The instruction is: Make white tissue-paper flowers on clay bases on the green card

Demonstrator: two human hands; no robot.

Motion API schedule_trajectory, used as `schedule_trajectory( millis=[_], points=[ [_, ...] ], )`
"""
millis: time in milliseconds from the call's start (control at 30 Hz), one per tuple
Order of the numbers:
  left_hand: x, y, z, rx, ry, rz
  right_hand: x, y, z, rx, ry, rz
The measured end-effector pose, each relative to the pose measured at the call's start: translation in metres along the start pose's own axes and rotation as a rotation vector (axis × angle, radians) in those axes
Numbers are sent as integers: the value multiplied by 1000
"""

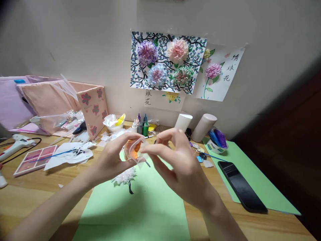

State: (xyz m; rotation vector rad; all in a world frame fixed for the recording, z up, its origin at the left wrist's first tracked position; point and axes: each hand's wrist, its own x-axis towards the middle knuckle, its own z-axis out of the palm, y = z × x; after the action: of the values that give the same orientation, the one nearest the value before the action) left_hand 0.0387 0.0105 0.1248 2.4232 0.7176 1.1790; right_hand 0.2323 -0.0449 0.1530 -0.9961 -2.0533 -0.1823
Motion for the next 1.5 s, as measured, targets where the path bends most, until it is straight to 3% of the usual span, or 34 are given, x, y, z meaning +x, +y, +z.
schedule_trajectory(
  millis=[100, 200, 333, 533, 700, 900, 1033, 1167, 1300, 1400, 1467, 1500],
  points=[
    [-2, -1, 5, 63, -115, 54, -1, -10, 1, -213, -97, -9],
    [-3, -5, 10, 73, -225, 77, -2, -13, 8, -287, -254, 34],
    [-1, -9, 13, -30, -301, -48, -1, -1, 21, -258, -352, 52],
    [1, -14, 12, -266, -327, -197, 2, 30, 31, -36, -343, 20],
    [0, -13, 2, -110, -355, -215, 5, 36, 19, 11, -257, 111],
    [0, -7, 3, -141, -343, -232, 4, 36, 28, 211, -364, 226],
    [1, -7, 13, -178, -267, -282, 1, 38, 35, 270, -240, 305],
    [2, -5, 17, -237, -280, -323, 1, 36, 32, 324, -173, 347],
    [2, 0, 15, -380, -274, -352, 3, 36, 26, 213, -78, 315],
    [-2, -2, 7, -400, -262, -390, 4, 48, 13, 77, 165, 314],
    [-9, -9, -2, -415, -253, -450, 3, 59, 0, 26, 431, 386],
    [-14, -14, -7, -427, -234, -485, 2, 63, -6, 68, 502, 427]
  ],
)
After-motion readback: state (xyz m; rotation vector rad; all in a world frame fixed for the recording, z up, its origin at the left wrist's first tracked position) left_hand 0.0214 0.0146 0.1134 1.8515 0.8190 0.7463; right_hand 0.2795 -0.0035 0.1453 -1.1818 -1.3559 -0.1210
